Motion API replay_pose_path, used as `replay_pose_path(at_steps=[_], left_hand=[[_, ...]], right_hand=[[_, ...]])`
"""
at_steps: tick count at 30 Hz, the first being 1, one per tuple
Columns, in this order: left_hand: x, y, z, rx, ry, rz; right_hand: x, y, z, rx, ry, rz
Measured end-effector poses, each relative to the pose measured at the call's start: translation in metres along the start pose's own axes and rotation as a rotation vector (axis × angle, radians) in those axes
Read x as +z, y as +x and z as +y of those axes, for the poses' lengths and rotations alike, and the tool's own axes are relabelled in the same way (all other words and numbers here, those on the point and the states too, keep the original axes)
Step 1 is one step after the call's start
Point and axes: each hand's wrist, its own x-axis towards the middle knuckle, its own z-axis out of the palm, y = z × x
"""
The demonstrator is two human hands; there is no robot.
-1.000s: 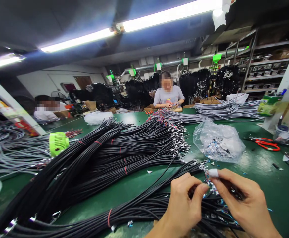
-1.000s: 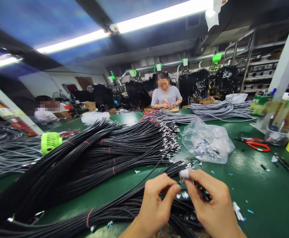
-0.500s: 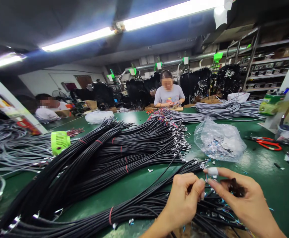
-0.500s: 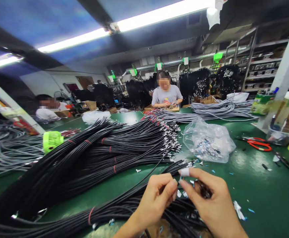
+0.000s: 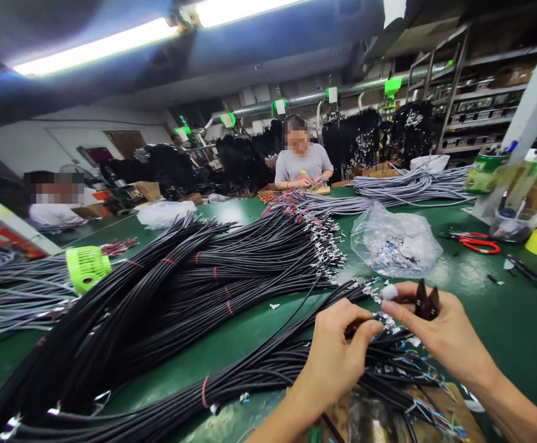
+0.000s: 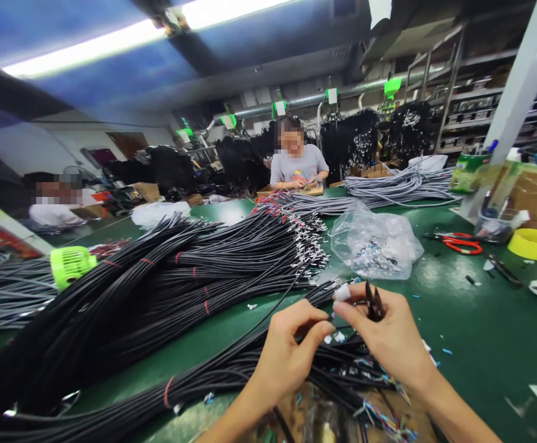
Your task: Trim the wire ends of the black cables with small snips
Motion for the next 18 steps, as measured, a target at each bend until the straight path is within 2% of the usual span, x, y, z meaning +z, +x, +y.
replay_pose_path(at_steps=[8,10,15,18], left_hand=[[-0.003,0.0,-0.001,0.004,-0.007,0.015],[-0.001,0.0,-0.002,-0.015,-0.018,0.027],[0.003,-0.003,-0.004,-0.066,-0.057,0.06],[0.003,-0.004,-0.004,-0.056,-0.08,0.047]], right_hand=[[0.003,0.002,0.005,0.027,0.053,-0.012],[0.005,-0.003,0.003,-0.038,0.004,0.007],[0.011,-0.014,0.001,-0.32,-0.21,0.125],[0.007,-0.012,0.0,-0.313,-0.182,0.144]])
